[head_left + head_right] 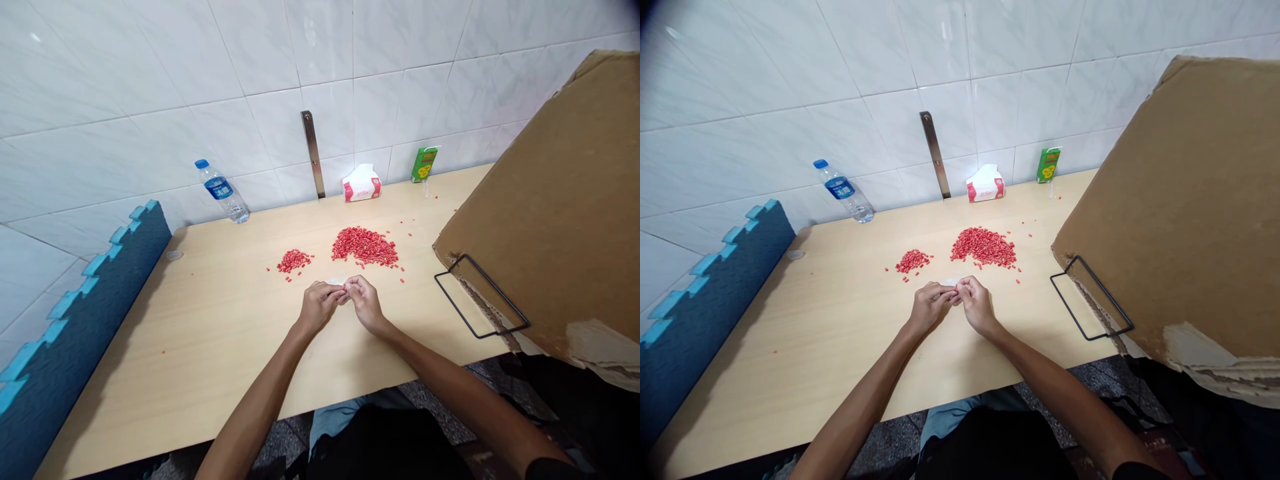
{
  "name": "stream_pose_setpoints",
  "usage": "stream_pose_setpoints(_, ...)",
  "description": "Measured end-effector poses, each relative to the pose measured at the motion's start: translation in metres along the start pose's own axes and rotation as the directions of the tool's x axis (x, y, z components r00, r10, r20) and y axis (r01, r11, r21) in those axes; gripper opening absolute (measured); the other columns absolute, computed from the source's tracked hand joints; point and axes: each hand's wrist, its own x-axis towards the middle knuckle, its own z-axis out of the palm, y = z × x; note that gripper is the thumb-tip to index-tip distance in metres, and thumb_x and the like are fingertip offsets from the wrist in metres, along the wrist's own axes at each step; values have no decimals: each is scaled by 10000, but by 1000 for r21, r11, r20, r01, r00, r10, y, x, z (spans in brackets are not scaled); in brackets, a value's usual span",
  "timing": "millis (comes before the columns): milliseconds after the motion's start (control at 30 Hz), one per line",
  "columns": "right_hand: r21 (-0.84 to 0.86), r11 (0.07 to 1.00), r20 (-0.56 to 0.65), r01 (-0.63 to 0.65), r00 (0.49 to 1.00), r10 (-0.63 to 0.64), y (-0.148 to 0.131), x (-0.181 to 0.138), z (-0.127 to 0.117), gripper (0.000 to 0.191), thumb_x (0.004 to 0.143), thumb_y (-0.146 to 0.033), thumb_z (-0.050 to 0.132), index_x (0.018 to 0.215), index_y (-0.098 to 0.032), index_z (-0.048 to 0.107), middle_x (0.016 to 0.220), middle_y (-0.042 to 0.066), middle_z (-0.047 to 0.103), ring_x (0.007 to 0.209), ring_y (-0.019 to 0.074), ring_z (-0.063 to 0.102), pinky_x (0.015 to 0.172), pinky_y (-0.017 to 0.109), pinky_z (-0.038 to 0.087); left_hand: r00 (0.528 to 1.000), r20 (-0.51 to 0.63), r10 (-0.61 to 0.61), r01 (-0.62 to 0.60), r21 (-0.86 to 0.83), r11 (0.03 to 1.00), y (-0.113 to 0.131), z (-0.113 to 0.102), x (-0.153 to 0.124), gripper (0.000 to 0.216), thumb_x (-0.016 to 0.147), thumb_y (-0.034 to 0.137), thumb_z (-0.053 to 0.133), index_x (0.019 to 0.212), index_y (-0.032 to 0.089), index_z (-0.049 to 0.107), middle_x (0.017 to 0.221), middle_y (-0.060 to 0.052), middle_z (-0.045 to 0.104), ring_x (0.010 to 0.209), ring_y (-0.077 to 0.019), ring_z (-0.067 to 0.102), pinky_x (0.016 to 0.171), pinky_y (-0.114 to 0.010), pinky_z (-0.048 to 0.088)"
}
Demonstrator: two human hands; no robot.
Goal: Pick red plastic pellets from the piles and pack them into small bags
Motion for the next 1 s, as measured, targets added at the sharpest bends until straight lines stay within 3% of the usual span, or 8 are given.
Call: stream_pose_setpoints(1000, 0, 1000, -4, 9, 1000, -9, 2, 0, 0, 265, 865, -478, 546, 848, -215, 522, 634, -21, 623, 584, 160, 658, 589, 277, 533, 1000, 2, 29, -29, 34, 999, 2, 0, 1, 162, 873, 281, 599, 824, 224, 744, 692, -12, 728, 619, -139, 604, 681, -289, 460)
